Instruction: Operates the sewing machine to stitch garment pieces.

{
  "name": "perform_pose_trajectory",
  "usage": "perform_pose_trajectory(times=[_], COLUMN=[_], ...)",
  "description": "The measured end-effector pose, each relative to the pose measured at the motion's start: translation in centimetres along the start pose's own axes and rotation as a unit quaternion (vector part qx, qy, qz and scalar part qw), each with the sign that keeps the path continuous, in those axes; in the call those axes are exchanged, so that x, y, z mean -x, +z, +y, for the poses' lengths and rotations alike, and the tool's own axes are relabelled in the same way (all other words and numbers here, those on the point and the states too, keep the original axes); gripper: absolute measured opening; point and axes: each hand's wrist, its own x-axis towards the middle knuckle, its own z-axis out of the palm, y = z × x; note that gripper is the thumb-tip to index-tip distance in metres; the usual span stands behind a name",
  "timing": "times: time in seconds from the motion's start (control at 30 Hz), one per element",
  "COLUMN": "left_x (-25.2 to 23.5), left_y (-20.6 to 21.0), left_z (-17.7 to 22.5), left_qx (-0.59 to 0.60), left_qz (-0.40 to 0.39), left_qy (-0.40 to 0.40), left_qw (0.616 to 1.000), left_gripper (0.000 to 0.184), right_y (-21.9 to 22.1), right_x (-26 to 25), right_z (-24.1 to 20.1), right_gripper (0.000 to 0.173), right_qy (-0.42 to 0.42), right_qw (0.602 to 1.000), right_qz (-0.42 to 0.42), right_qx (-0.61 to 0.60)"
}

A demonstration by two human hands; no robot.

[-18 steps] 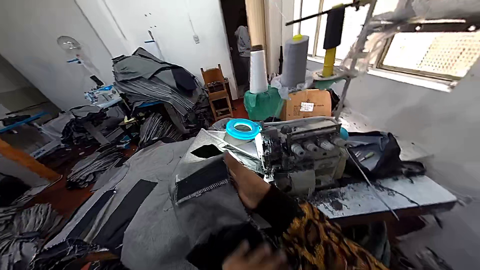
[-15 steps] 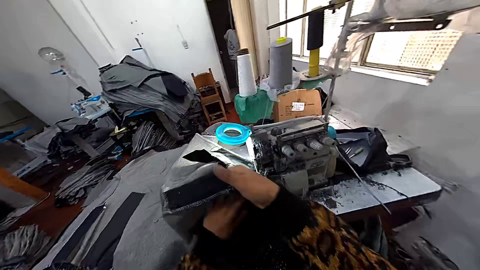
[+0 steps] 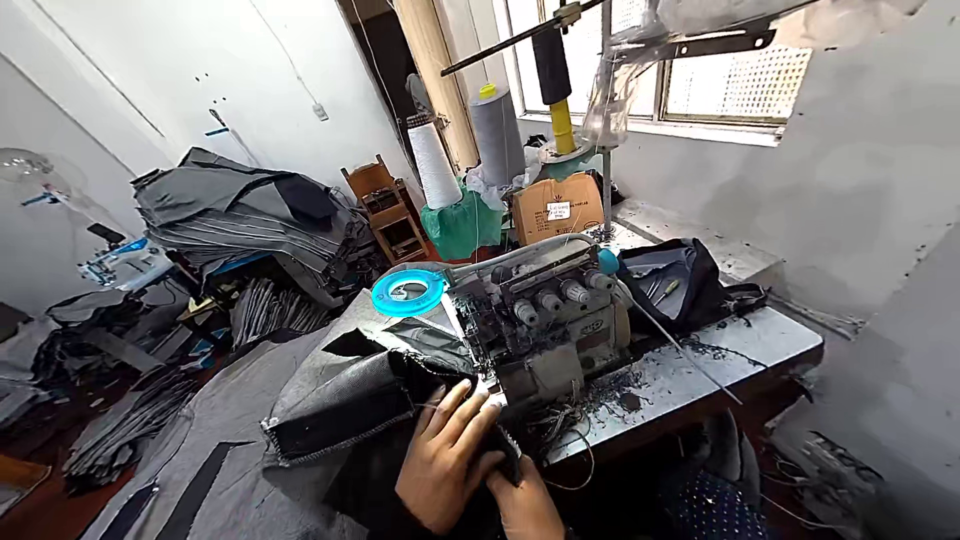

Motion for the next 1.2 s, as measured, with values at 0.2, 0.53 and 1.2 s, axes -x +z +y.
perform_pose_trajectory(times=[0.2,0.53,1.2], left_x=[-3.3,-2.3,-4.7], left_y=[-1.7,-4.8,-3.6], left_z=[-1.6,-2.0,-1.0], left_qx=[0.109,0.175,0.110], left_qz=[-0.041,-0.033,-0.059], left_qy=[0.050,-0.052,0.022], left_qw=[0.992,0.983,0.992], left_gripper=[0.027,0.025,0.026], right_y=[-1.3,-1.5,-0.2], right_x=[-0.4,1.7,-1.3], right_z=[2.2,6.4,-1.6], right_gripper=[0.027,0.079,0.024], right_qy=[-0.017,-0.210,-0.154], right_qw=[0.969,0.969,0.970], right_qz=[-0.034,-0.123,0.036], right_qx=[-0.244,-0.050,-0.184])
